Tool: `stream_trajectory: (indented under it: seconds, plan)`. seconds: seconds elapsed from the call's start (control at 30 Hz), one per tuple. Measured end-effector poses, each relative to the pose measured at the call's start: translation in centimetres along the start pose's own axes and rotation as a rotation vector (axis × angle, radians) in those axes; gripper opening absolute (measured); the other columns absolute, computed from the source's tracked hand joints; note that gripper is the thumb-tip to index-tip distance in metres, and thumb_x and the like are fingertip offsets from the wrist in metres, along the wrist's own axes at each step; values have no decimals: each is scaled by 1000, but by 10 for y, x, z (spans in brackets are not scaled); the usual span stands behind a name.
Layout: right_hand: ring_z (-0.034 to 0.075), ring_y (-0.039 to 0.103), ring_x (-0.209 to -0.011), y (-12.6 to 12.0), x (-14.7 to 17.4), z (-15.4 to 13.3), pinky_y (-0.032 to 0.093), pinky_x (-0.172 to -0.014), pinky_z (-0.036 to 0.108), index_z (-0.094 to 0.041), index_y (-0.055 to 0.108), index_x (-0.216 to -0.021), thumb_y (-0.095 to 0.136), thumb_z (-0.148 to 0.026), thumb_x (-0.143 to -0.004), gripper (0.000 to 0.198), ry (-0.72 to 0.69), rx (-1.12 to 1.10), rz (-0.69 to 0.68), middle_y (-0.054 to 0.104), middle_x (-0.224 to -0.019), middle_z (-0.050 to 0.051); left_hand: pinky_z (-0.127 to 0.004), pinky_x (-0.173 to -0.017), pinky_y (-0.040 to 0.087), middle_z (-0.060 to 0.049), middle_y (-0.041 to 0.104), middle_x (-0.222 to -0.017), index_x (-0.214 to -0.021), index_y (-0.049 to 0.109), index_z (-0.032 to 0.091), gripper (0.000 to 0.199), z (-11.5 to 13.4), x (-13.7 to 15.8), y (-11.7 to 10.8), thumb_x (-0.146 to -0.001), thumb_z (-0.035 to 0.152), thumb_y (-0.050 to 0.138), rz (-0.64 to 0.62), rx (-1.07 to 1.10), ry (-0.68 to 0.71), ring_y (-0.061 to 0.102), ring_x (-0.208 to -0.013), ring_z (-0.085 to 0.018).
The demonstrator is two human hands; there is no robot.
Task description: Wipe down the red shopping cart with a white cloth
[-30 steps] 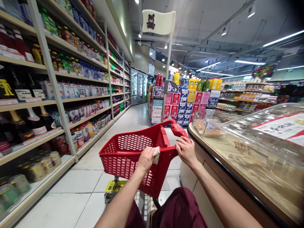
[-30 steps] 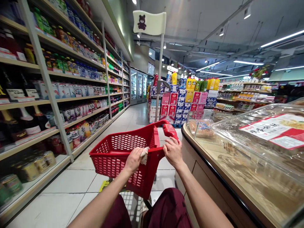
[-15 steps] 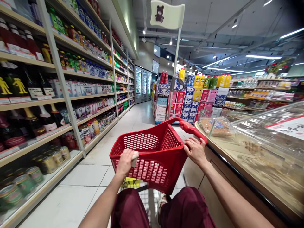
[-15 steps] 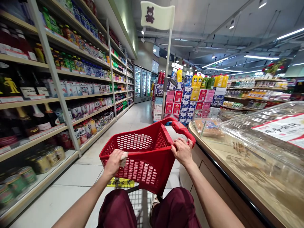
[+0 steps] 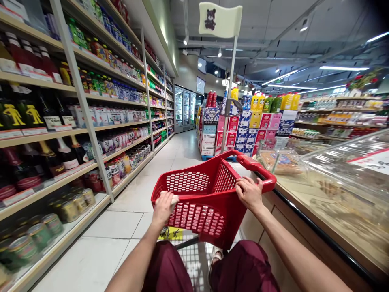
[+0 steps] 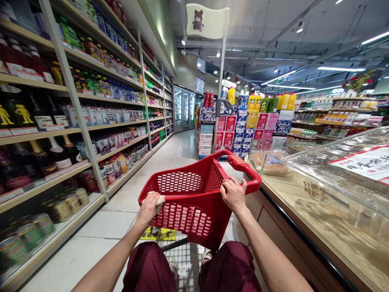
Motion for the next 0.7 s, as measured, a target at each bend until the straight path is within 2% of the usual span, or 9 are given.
stream_trajectory:
  seconds: [0.07, 0.13, 0.27, 0.33, 0.53, 0.6, 0.7]
  plan:
    - [22, 54, -100, 3, 2, -4, 9, -98, 46, -23, 62, -76, 42, -25, -81, 20, -2, -19, 5, 68, -89, 0, -42, -99, 39, -8, 57, -119, -117, 49, 17, 39, 22, -7, 15, -80, 17, 36, -29, 27, 64, 46, -117, -19]
    - [21, 55, -100, 4, 6, -5, 10, -99, 45, -23, 62, -81, 42, -25, -82, 20, -11, -37, 6, 68, -91, 0, -39, -99, 39, -5, 54, -123, -119, 47, 20, 41, 30, -11, 24, -80, 17, 36, -43, 38, 84, 44, -119, -17]
    - [20, 55, -100, 4, 10, -3, 9, -101, 43, -21, 61, -83, 43, -24, -82, 19, -34, -71, -4, 68, -91, 1, -47, -96, 40, -13, 56, -119, -117, 49, 13, 41, -8, -5, 13, -80, 13, 31, -3, -15, -57, 46, -117, -23]
    - [20, 55, -100, 5, 10, -10, 8, -102, 43, -21, 61, -85, 42, -23, -82, 19, -41, -95, -14, 67, -93, 2, -49, -95, 40, -16, 56, -118, -116, 50, 11, 41, -15, -3, 9, -80, 12, 30, 4, -25, -77, 46, -117, -25]
    - [19, 53, -105, 20, 16, -59, 9, -104, 43, -21, 62, -93, 40, -19, -82, 25, -109, -172, -73, 66, -100, 2, -41, -99, 39, -8, 54, -122, -118, 48, 16, 39, 35, -20, 30, -80, 17, 38, -38, 36, 110, 44, -119, -20]
    - [19, 51, -107, 25, 22, -66, 7, -105, 44, -21, 61, -97, 39, -19, -82, 27, -95, -173, -73, 65, -103, 3, -42, -98, 39, -9, 56, -120, -117, 49, 16, 39, 34, -19, 30, -80, 16, 37, -23, 37, 114, 45, -118, -21]
    - [21, 49, -111, 36, 30, -72, 7, -106, 46, -21, 60, -104, 40, -18, -82, 30, -70, -135, -97, 63, -108, 4, -46, -97, 38, -11, 56, -118, -117, 49, 15, 38, 22, -14, 24, -81, 18, 36, 43, 1, 17, 44, -118, -24]
Point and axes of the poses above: each hand's wrist, its own x-axis away from the middle knuckle, its own y-axis out of the palm, z = x × y, the point moved 8 cm from there along -x, towards the middle knuckle
